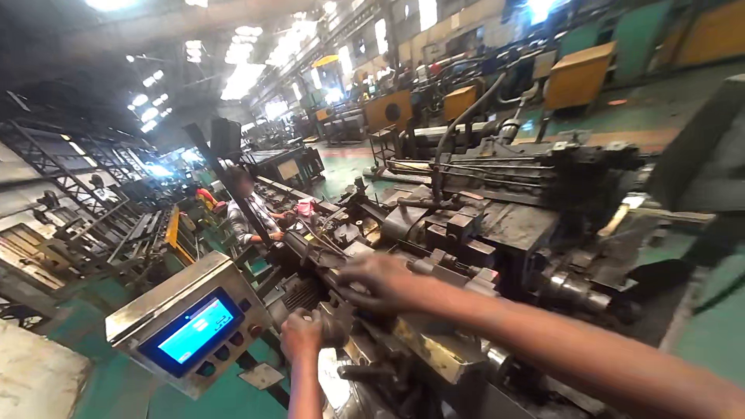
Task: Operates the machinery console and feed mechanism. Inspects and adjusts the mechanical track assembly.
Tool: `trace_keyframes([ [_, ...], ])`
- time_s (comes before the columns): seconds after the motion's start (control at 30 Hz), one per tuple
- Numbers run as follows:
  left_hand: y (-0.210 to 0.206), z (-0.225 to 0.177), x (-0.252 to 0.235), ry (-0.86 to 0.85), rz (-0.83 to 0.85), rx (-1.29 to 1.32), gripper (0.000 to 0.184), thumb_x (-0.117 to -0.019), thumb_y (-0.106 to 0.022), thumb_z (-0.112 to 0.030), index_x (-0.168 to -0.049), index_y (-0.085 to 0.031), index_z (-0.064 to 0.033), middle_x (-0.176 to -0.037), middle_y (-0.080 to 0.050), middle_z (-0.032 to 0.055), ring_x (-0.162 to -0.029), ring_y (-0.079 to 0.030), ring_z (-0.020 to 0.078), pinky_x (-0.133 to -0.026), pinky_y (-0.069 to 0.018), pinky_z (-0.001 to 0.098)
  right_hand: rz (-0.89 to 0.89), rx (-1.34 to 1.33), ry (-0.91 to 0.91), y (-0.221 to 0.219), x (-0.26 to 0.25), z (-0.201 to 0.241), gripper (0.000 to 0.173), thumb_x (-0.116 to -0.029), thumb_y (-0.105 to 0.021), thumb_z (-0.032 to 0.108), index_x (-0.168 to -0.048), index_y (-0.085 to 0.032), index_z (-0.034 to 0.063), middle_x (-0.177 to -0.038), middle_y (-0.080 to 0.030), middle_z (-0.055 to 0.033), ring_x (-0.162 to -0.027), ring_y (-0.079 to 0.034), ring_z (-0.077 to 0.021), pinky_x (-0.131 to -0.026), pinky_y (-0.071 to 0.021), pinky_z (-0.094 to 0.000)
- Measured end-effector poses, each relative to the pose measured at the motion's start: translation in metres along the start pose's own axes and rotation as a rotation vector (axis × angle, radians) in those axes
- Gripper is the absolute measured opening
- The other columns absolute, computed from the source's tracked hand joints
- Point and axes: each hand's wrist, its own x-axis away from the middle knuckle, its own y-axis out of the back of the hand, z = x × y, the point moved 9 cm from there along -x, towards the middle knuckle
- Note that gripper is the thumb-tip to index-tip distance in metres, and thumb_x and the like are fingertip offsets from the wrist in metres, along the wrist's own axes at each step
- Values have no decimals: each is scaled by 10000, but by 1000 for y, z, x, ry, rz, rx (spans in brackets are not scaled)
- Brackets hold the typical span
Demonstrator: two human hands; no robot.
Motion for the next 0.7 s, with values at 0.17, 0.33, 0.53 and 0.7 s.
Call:
trace_keyframes([
  [0.17, 0, 0, 0, 5, -11, 11, 300, -1020, -625, -326, -1144, -750, -84, -1159, -716, 226, -1140, -666, 412, -945, -509, 619, 370, -97, -125, -104, 107, -14, 271, -976, -649, 204, -1178, -706, 33, -1238, -684, -197, -1256, -573, -435, -1056, -438, -594],
  [0.33, 1, 0, 2, -2, -26, 11, 283, -1022, -630, -316, -1123, -754, -82, -1118, -723, 223, -1098, -677, 412, -918, -509, 628, 447, -86, -120, -111, 141, 1, 357, -985, -649, 234, -1288, -641, 46, -1434, -577, -182, -1344, -512, -431, -1071, -429, -609],
  [0.53, 2, -1, 3, 0, -39, 10, 269, -1022, -637, -301, -1101, -754, -72, -1112, -717, 239, -1087, -674, 427, -911, -509, 627, 395, -29, -151, -111, 143, 7, 369, -973, -653, 279, -1254, -644, 38, -1404, -605, -165, -1370, -500, -413, -1100, -398, -611],
  [0.7, 2, -2, 3, -10, -36, 22, 286, -1026, -641, -313, -1116, -751, -65, -1122, -705, 261, -1103, -657, 453, -919, -494, 648, 0, -216, -201, -112, 125, 18, 359, -912, -734, 230, -1199, -691, 18, -1199, -715, -174, -1208, -645, -365, -1078, -473, -526],
])
